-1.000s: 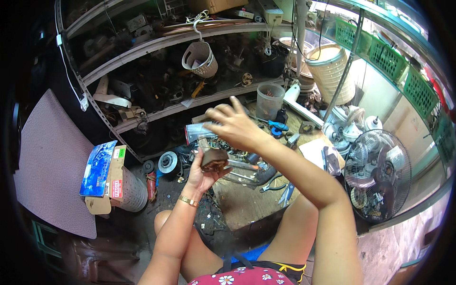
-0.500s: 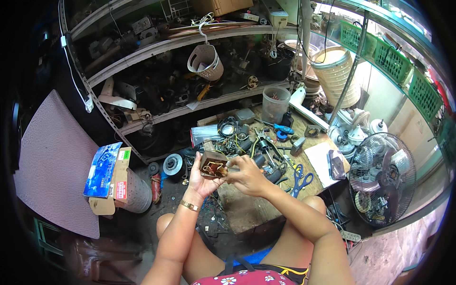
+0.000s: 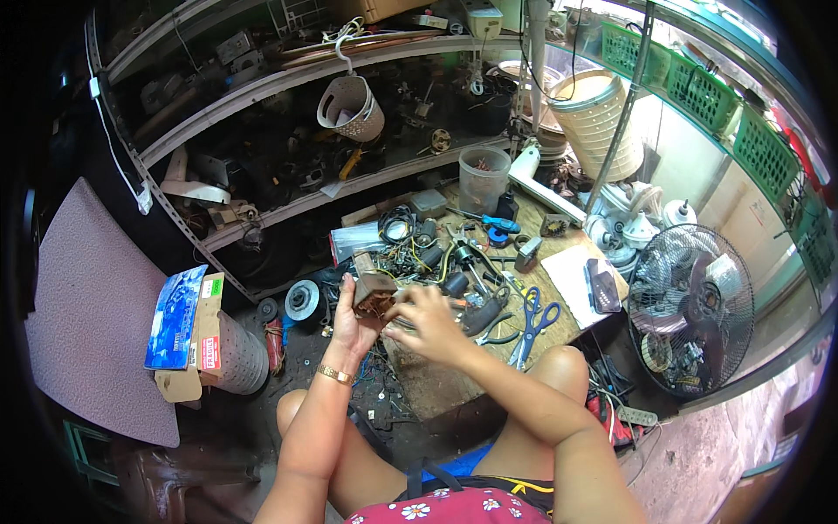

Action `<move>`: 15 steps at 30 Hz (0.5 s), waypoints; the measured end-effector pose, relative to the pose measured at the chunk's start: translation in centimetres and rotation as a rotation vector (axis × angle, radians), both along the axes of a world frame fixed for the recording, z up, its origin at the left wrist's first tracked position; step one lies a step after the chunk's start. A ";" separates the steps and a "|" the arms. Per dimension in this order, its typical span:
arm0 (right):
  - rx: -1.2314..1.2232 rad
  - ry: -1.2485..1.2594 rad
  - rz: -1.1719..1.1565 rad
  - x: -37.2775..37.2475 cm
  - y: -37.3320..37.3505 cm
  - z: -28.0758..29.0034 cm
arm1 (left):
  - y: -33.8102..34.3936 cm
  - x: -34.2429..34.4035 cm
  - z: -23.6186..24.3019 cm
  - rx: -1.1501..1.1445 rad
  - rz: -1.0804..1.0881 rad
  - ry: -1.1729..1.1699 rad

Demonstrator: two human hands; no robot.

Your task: The person works on an electrical component by hand, using a small wire and pliers to manipulate parts of the assembly on a cluttered workbench.

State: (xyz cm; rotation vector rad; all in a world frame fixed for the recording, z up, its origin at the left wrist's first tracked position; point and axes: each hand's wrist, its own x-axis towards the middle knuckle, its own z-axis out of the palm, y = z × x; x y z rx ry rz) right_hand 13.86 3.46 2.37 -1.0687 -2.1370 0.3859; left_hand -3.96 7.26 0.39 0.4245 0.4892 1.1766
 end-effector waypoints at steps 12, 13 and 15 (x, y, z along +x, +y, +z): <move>-0.646 0.572 0.316 1.2 -1.9 -1.5 | -0.1 0.0 1.2 0.012 -0.006 0.040; -0.954 0.799 0.411 0.4 -2.2 -1.2 | 0.3 -0.6 0.9 0.019 -0.009 0.027; -0.846 0.743 0.317 -0.3 -3.2 0.2 | 1.3 -1.9 0.9 -0.083 0.003 -0.141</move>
